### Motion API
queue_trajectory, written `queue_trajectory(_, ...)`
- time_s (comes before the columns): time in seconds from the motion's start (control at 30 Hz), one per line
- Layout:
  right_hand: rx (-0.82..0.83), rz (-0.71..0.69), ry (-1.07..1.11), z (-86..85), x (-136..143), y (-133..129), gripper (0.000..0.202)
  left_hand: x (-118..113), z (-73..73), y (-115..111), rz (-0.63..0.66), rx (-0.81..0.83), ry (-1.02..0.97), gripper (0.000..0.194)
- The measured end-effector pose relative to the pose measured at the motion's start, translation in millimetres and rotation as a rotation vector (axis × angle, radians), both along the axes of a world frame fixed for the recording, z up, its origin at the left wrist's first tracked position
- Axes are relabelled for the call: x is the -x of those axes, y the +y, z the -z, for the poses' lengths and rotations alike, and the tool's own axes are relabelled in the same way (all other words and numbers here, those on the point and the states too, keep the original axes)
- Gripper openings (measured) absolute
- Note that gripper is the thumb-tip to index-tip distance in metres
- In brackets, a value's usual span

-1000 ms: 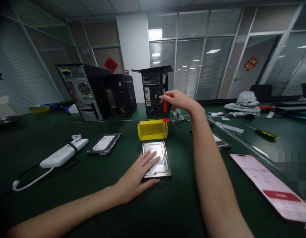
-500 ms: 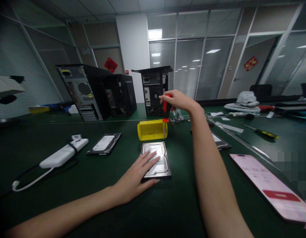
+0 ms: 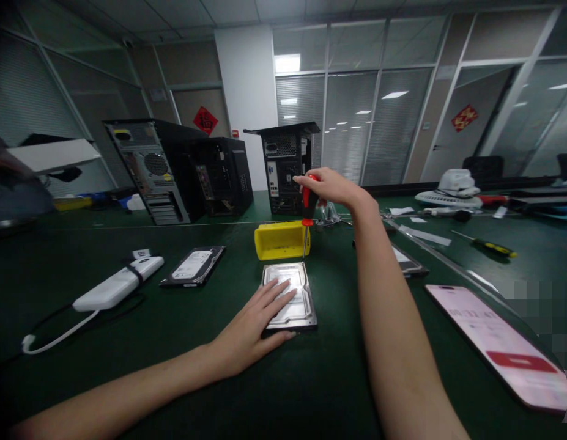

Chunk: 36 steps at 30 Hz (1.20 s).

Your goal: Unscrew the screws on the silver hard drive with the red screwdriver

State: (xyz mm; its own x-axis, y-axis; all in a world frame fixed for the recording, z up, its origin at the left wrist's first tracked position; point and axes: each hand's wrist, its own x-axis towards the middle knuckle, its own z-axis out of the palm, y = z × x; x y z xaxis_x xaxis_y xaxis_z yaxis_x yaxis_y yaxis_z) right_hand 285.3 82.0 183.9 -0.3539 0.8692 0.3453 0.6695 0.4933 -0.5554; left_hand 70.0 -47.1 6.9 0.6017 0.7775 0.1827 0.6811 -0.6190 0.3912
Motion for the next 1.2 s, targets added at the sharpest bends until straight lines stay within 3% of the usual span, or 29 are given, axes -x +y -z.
queue_trajectory(0.7, 0.039, -0.142, 0.061, -0.9, -7.3, 2.4, 0.028, 0.6, -1.0, -0.3, 0.007, -0.003, -0.006, 0.066)
queue_trajectory(1.2, -0.05, -0.056, 0.024, 1.1, -6.9, 4.2, 0.032, -1.1, -2.3, -1.4, 0.003, -0.005, 0.012, 0.066)
